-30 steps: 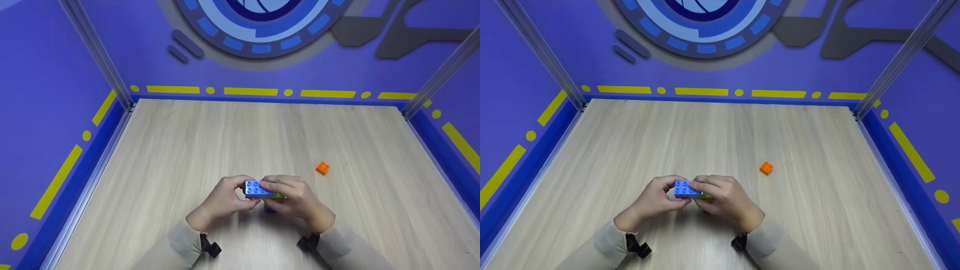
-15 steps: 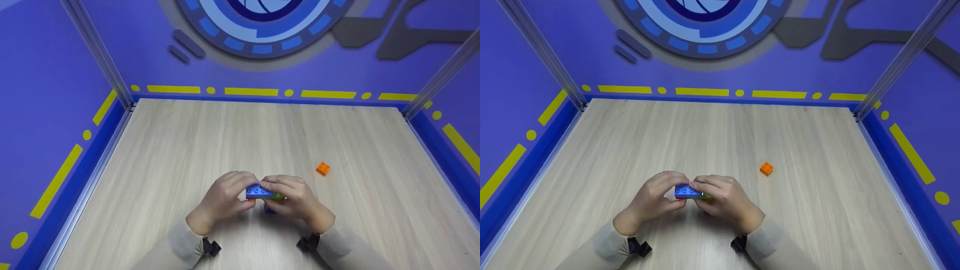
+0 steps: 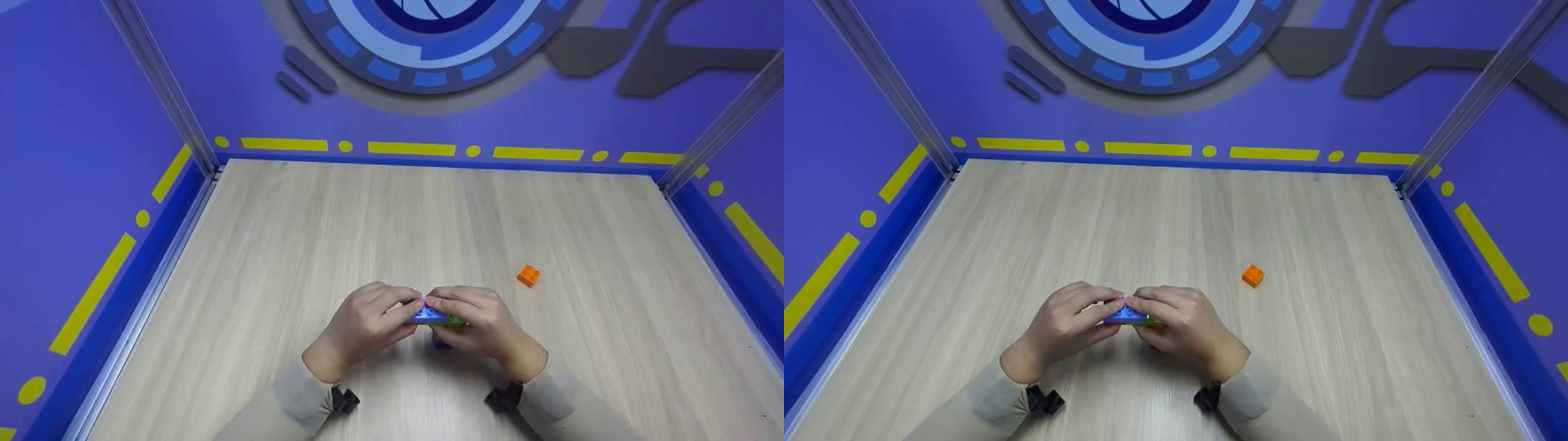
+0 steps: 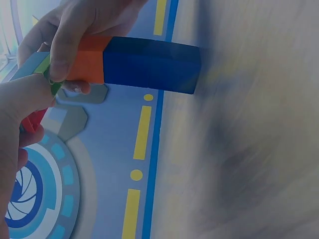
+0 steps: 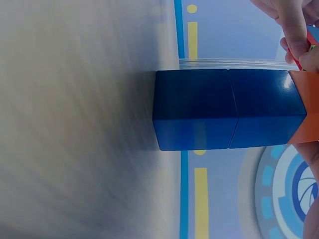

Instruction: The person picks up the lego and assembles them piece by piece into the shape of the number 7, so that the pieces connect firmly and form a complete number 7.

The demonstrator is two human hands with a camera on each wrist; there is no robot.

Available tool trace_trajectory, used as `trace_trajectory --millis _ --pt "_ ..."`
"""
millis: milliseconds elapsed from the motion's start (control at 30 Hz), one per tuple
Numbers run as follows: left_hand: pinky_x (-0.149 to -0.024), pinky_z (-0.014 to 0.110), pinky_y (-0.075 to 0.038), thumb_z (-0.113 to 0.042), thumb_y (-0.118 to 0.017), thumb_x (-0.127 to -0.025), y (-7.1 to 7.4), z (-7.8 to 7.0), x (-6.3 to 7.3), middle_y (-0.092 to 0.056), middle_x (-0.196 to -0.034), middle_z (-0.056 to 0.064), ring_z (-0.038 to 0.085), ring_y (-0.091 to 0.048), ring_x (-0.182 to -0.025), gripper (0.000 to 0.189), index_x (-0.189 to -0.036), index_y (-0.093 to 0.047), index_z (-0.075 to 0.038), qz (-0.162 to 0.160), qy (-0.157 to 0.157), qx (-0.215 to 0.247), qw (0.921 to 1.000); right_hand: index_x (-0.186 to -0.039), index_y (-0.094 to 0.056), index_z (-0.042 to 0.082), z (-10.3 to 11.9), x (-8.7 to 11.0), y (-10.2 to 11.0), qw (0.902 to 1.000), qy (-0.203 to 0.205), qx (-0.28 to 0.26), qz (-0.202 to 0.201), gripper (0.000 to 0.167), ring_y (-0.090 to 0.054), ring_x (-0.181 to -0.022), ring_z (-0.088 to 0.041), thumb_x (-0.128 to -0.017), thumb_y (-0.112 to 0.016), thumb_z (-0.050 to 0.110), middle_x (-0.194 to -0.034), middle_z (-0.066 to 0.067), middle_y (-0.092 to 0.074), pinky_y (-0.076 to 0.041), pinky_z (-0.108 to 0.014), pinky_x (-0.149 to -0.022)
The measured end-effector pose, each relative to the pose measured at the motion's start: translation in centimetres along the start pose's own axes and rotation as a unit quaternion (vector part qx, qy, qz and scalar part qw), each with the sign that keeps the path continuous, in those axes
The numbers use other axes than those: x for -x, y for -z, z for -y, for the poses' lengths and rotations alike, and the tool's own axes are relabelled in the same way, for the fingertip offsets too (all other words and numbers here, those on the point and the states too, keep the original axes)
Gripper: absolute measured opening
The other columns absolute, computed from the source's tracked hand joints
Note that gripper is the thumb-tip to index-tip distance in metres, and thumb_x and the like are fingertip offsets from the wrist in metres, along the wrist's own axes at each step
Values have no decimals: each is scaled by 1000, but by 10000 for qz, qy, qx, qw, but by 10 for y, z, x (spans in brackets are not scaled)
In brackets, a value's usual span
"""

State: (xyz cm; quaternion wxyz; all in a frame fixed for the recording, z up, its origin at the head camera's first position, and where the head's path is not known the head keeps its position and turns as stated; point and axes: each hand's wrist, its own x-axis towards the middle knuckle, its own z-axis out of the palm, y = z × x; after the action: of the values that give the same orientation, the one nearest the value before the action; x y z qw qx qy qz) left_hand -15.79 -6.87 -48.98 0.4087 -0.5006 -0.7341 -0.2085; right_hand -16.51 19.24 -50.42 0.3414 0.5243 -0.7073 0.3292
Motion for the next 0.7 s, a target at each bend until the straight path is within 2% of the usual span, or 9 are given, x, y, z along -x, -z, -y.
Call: trace_trajectory --millis 300,400,500,600,700 --pt "-79 27 -66 -19 -97 -89 1 1 1 -83 -113 4 15 -81 -92 29 -114 -86 -10 25 -74 8 10000 -128 -82 1 2 -1 3 9998 -22 73 171 27 -85 -92 -25 -107 -78 18 -113 -14 -86 -71 -34 -83" --pt "-82 27 -67 -16 -98 -87 1 0 0 -83 -114 4 15 -82 -94 31 -115 -86 -9 57 76 180 9998 -128 -82 1 3 -1 4 9997 -58 132 182 28 -86 -93 -26 -108 -78 20 -113 -15 -86 -71 -34 -85" --pt "-91 27 -67 -12 -99 -86 1 0 0 -82 -117 5 17 -82 -101 33 -116 -85 -8 146 432 546 9975 -128 -82 1 2 -1 3 9997 -70 144 163 28 -86 -94 -27 -107 -78 19 -113 -15 -86 -71 -35 -86" --pt "-98 26 -65 -8 -99 -85 0 0 -1 -80 -118 5 19 -80 -108 32 -113 -83 -8 224 830 1134 9898 -128 -82 1 2 -2 2 9998 -50 125 141 28 -86 -93 -27 -105 -81 17 -112 -15 -86 -71 -36 -85" --pt "-99 25 -65 -6 -98 -86 -1 3 0 -79 -118 7 21 -78 -109 30 -111 -81 -8 289 1243 1908 9733 -128 -82 2 1 -2 2 9998 -93 130 149 28 -86 -93 -27 -104 -83 18 -112 -13 -86 -71 -36 -85"
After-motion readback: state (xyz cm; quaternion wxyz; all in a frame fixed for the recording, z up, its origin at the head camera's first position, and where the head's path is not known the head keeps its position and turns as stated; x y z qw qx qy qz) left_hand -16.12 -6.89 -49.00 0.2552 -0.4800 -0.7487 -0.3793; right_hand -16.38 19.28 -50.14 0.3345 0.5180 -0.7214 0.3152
